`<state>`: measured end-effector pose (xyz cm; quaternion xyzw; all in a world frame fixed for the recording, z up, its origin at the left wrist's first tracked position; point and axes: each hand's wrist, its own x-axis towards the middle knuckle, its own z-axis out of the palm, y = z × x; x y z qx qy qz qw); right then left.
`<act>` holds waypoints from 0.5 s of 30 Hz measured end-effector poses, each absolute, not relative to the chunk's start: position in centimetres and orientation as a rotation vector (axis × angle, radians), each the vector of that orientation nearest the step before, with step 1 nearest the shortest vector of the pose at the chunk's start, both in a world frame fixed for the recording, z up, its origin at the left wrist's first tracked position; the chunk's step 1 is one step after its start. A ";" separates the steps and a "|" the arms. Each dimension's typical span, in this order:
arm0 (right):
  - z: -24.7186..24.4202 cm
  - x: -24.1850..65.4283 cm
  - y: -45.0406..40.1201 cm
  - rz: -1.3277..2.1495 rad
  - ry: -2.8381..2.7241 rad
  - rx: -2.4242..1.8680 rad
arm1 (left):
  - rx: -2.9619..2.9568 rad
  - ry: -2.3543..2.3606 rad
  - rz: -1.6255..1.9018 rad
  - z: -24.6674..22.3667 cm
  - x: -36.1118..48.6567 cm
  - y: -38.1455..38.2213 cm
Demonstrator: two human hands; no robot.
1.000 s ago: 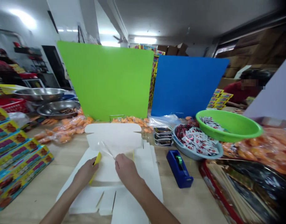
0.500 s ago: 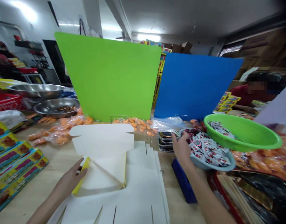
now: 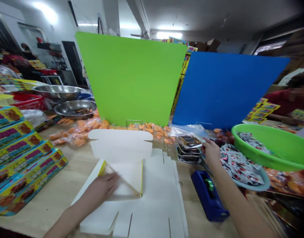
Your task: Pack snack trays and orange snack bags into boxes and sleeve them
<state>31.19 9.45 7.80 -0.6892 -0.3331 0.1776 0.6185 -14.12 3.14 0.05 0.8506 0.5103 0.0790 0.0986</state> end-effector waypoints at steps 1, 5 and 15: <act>8.3 30.6 9.0 0.484 -0.762 -1.537 | 2.537 1.482 0.206 0.1 -13.9 3.2; 9.4 26.5 6.5 0.828 -0.840 -1.393 | 2.610 1.409 -0.012 1.4 -13.1 2.9; 3.1 11.1 6.0 1.149 -1.695 -1.242 | 2.548 1.486 -0.058 2.1 -12.8 2.5</act>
